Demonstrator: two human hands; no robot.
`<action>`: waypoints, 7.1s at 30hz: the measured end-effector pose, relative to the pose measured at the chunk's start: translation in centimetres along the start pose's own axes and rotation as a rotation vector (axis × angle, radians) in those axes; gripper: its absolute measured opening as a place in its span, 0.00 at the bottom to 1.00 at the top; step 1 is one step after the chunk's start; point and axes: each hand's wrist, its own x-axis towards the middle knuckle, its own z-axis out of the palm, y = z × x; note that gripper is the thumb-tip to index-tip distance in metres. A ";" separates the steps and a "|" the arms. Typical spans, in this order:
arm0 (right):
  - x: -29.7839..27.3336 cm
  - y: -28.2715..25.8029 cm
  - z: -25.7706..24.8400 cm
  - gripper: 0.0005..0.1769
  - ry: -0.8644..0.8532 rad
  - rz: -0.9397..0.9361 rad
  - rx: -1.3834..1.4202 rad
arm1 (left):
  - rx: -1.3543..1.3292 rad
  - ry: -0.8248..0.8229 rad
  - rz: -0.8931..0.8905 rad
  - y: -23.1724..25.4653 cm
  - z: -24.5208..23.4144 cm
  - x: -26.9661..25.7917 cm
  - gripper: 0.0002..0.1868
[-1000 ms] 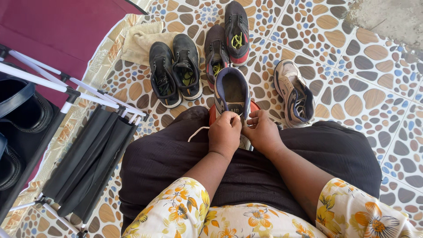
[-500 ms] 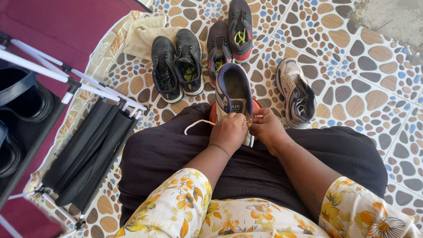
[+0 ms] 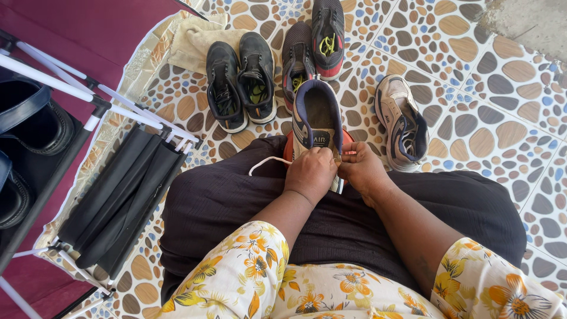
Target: The person sits on the floor and repairs a white and blue sneaker by threading a new white lace through the eyelets and tying it. Several other shoes are visible on the floor nearby.
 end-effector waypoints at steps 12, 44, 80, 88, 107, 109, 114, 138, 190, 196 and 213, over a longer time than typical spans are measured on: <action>-0.2 -0.2 0.1 0.25 0.007 0.000 -0.027 | 0.027 -0.073 -0.050 0.6 -0.7 0.1 0.10; 0.4 1.0 -0.4 0.21 -0.111 -0.067 -0.120 | -0.087 -0.139 -0.196 0.8 -2.2 0.4 0.12; -1.1 1.3 0.3 0.17 -0.076 -0.317 -0.623 | -0.088 0.015 -0.443 -6.3 -1.8 -2.6 0.15; -2.7 1.6 -0.3 0.16 -0.102 -0.296 -0.603 | -0.404 -0.024 -0.440 -3.9 -3.4 -2.7 0.18; -5.7 5.5 -1.1 0.17 -0.084 -0.159 -0.493 | -0.671 -0.041 -0.346 -7.1 -0.6 -3.1 0.38; -5.7 5.5 -1.3 0.17 -0.090 -0.190 -0.509 | -0.544 -0.148 -0.398 -6.2 -1.0 -3.1 0.36; -5.7 5.3 -1.3 0.18 -0.079 -0.214 -0.542 | -0.560 -0.175 -0.304 -4.3 -2.3 -3.6 0.34; -10.2 -2.3 -1.9 0.15 -0.209 -0.303 0.307 | -0.612 -0.009 -0.347 -2.9 -4.7 -4.0 0.14; -9.8 1.0 0.3 0.14 0.092 -0.272 -0.200 | -0.953 -0.021 0.180 -1.3 -3.3 -5.7 0.13; -10.4 0.6 -0.1 0.19 0.156 -0.701 -0.606 | -0.931 -0.173 0.084 -1.3 -3.1 -5.5 0.14; -10.0 1.1 -0.8 0.13 0.200 -0.512 -0.626 | -0.828 -0.271 0.023 -1.3 -3.4 -5.5 0.16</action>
